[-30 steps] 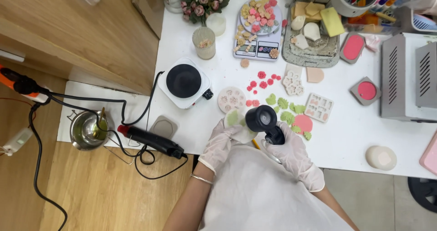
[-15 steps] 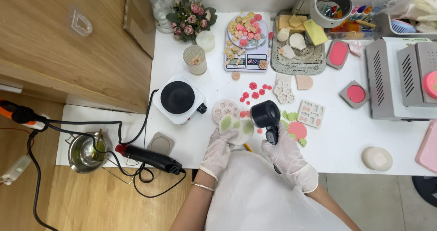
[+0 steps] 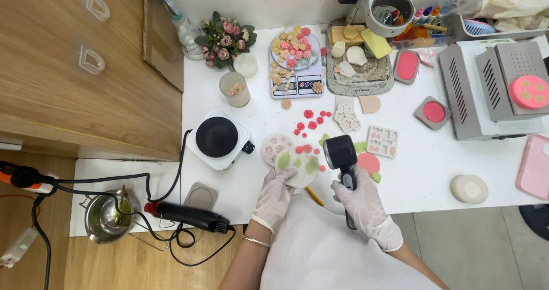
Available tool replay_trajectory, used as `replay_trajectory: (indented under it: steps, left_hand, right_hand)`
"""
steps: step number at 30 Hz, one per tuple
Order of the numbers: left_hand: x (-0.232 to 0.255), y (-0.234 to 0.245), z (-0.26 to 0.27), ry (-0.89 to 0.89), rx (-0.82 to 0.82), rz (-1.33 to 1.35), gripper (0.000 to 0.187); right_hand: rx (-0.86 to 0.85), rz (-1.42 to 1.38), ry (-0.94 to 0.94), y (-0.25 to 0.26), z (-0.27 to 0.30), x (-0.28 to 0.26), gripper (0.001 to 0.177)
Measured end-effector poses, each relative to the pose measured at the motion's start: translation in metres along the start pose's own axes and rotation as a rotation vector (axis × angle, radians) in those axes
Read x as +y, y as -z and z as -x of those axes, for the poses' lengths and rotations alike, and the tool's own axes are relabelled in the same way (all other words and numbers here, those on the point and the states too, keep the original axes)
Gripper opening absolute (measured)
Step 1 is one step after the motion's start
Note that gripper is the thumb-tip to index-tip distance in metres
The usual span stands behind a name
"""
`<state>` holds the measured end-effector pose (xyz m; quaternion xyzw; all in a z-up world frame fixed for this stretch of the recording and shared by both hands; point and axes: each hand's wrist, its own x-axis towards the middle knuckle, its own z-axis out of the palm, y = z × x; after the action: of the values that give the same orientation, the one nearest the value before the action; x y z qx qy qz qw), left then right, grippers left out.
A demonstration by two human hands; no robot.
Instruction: Decorating wax creations by melting and applying small wax petals using a heat gun and molds.
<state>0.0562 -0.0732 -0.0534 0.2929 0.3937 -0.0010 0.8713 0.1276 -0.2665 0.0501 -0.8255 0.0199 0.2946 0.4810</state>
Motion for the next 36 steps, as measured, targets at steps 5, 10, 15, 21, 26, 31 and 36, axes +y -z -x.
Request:
replay_trajectory:
  steps: [5,10,15,21,26,31,36]
  left_hand:
    - [0.001,0.001,0.007,0.029,0.029,0.038,0.039]
    - [0.003,0.008,0.013,0.030,0.005,-0.015,0.039]
    - [0.015,0.009,0.016,0.077,0.021,-0.132,0.040]
    - [0.039,-0.003,0.026,0.116,-0.101,-0.195,0.047]
    - [0.022,-0.002,0.010,0.106,-0.093,-0.283,0.049]
    - [0.008,-0.007,0.013,0.097,-0.107,-0.285,0.043]
    - [-0.015,0.015,0.001,0.062,-0.130,-0.284,0.040]
  right_hand:
    - [0.122,0.162,-0.116,0.006,0.003,-0.012,0.051]
    - [0.117,0.149,-0.059,0.002,-0.002,0.025,0.053]
    - [0.080,0.338,-0.144,-0.022,0.022,0.004,0.057]
    - [0.162,0.251,-0.081,-0.060,0.041,0.013,0.062]
    - [0.259,0.434,0.262,-0.056,0.042,0.012,0.063]
    - [0.215,0.538,0.290,-0.038,0.027,0.002,0.067]
    - [0.165,0.521,0.359,-0.033,0.015,0.013,0.069]
